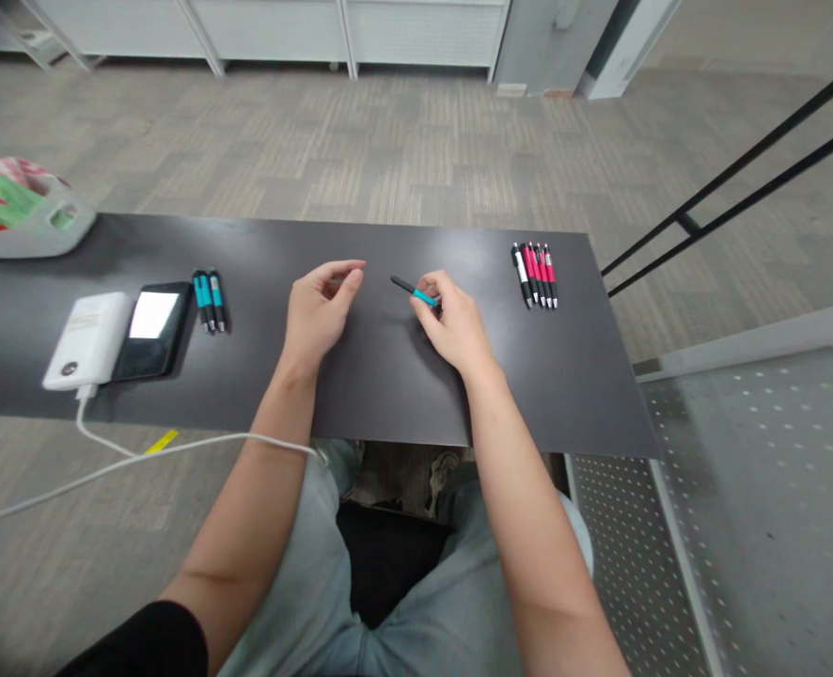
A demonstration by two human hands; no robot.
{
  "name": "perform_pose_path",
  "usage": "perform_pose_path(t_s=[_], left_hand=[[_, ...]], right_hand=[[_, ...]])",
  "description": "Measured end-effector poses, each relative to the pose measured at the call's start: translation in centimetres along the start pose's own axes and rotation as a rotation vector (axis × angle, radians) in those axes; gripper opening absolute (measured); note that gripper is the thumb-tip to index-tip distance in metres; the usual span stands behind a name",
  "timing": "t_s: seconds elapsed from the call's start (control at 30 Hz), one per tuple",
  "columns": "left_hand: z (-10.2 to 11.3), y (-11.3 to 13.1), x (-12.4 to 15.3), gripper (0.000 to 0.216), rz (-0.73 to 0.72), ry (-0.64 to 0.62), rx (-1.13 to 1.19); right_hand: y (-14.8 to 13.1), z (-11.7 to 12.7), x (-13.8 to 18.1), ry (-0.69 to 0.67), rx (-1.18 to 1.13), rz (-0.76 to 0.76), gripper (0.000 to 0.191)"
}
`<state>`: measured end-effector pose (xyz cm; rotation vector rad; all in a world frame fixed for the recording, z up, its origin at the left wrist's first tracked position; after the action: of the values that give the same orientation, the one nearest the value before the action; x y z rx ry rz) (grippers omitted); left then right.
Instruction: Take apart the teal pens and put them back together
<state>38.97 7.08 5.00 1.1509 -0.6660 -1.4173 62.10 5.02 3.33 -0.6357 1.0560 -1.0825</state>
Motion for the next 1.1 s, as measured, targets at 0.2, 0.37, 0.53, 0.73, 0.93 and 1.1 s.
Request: perform_pose_path(t_s=[0.2, 0.37, 0.53, 0.73, 0.93, 1.1], left_hand=[[1.6, 0.0, -0.1, 0.005, 0.006, -0.199, -0.460], [0.8, -1.1, -0.1, 0.003, 0.008, -0.260, -0.584], [0.6, -3.2, -0.4, 0.020, 0.015, -0.153, -0.380], [0.4, -0.6, -0.6, 0.034, -0.043, -0.205, 0.174], [-0.9, 2.8, 0.4, 0.027, 0.062, -0.349, 0.506], [-2.7, 2.3, 1.1, 0.037, 0.050, -0.265, 0.538]], right_hand=[[-0.5, 0.0, -0.1, -0.027, 0.070, 0.004, 0.016], [-0.1, -0.1, -0.1, -0.061, 0.075, 0.035, 0.018], [0.1, 0.0, -0.2, -0.039, 0.037, 0.033, 0.030], [-1.0, -0.3, -0.2, -0.088, -0.265, -0.170, 0.055], [-2.6, -1.7, 0.7, -0.377, -0.631, -0.348, 0.064], [-2.3, -2.7, 0.7, -0.351, -0.671, -0.366, 0.065]])
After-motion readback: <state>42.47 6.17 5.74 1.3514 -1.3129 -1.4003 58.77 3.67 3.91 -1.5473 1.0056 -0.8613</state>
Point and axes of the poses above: each hand's wrist, its own x-axis away from the middle knuckle, its own z-axis out of the back of the hand, y = z × x, the point moved 2 cm from there along -x, towards the middle knuckle, and after that the axes turned 7 degrees about -x, right-handed, at the moved point
